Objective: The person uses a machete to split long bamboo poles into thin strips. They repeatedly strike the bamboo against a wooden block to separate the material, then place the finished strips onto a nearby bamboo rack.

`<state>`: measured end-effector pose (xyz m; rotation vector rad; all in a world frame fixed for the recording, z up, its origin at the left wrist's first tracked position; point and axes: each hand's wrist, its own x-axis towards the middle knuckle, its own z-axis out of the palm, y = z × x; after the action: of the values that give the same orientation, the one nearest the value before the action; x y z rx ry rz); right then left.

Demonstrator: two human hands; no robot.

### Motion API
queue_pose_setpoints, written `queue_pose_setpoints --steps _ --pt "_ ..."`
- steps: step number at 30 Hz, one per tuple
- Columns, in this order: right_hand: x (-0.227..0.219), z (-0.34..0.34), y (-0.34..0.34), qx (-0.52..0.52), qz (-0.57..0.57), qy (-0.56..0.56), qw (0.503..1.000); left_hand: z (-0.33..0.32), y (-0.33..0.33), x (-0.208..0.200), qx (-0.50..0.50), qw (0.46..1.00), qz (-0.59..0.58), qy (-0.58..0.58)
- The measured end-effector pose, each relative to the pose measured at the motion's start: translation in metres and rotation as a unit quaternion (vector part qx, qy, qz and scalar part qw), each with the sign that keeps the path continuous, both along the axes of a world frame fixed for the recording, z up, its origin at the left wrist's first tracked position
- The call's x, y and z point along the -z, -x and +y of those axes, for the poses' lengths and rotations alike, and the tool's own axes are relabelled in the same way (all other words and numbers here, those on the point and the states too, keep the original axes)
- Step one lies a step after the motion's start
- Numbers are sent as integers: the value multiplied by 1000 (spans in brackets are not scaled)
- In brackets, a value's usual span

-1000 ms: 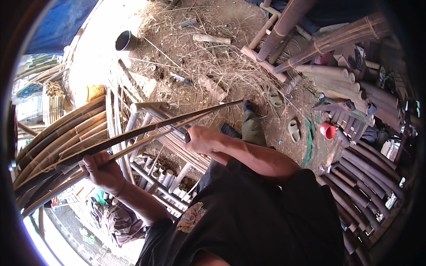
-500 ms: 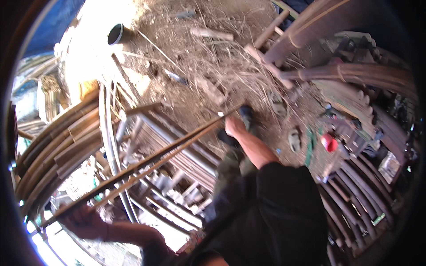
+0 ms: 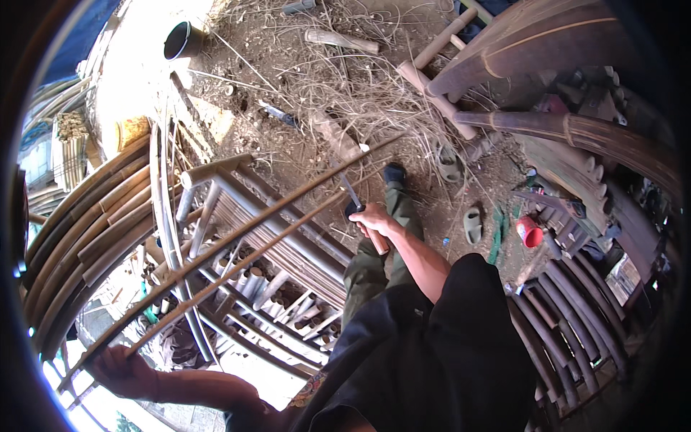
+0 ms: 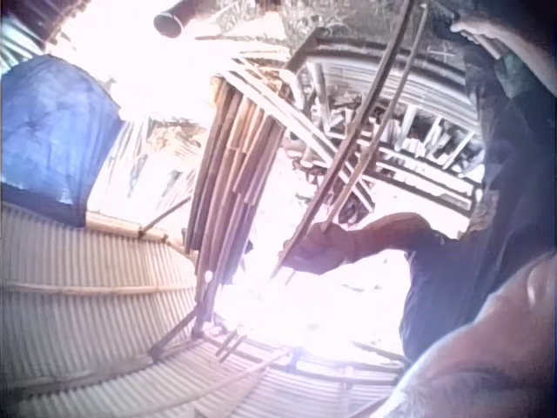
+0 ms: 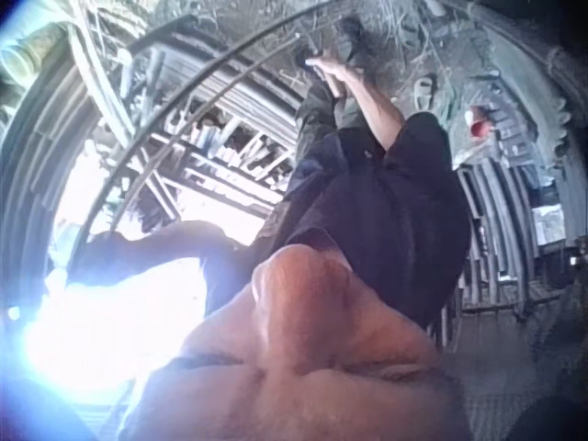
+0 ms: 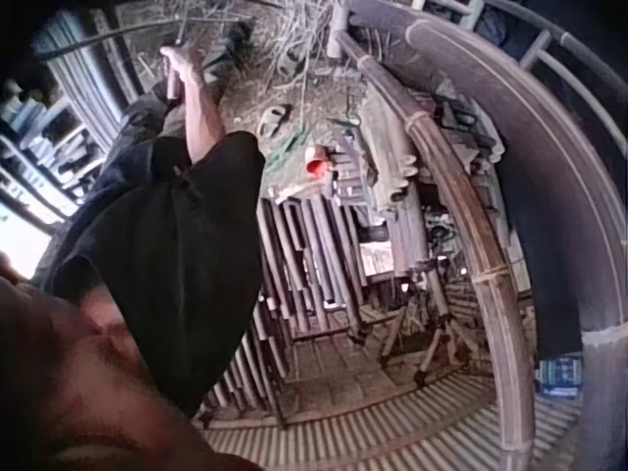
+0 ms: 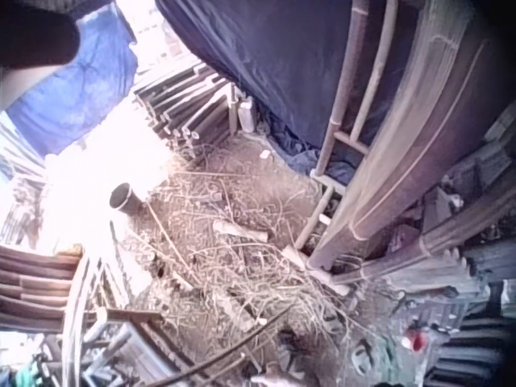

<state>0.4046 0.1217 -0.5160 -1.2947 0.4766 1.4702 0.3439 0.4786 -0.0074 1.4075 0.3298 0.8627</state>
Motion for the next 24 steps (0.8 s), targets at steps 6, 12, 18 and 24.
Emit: queue_pose_setpoints --steps 6,12,18,24 --pt "-171 -73 -19 -184 -31 159 969 -47 -54 7 -159 983 44 76" --pt "-325 1 -98 107 -642 -21 759 -96 -126 2 -85 895 156 -409" --pt "-393 104 -156 200 -538 -330 749 -119 -147 -52 -122 980 50 -152" --pt "-369 82 -172 242 -578 -250 738 37 2 -183 -350 907 -211 -101"
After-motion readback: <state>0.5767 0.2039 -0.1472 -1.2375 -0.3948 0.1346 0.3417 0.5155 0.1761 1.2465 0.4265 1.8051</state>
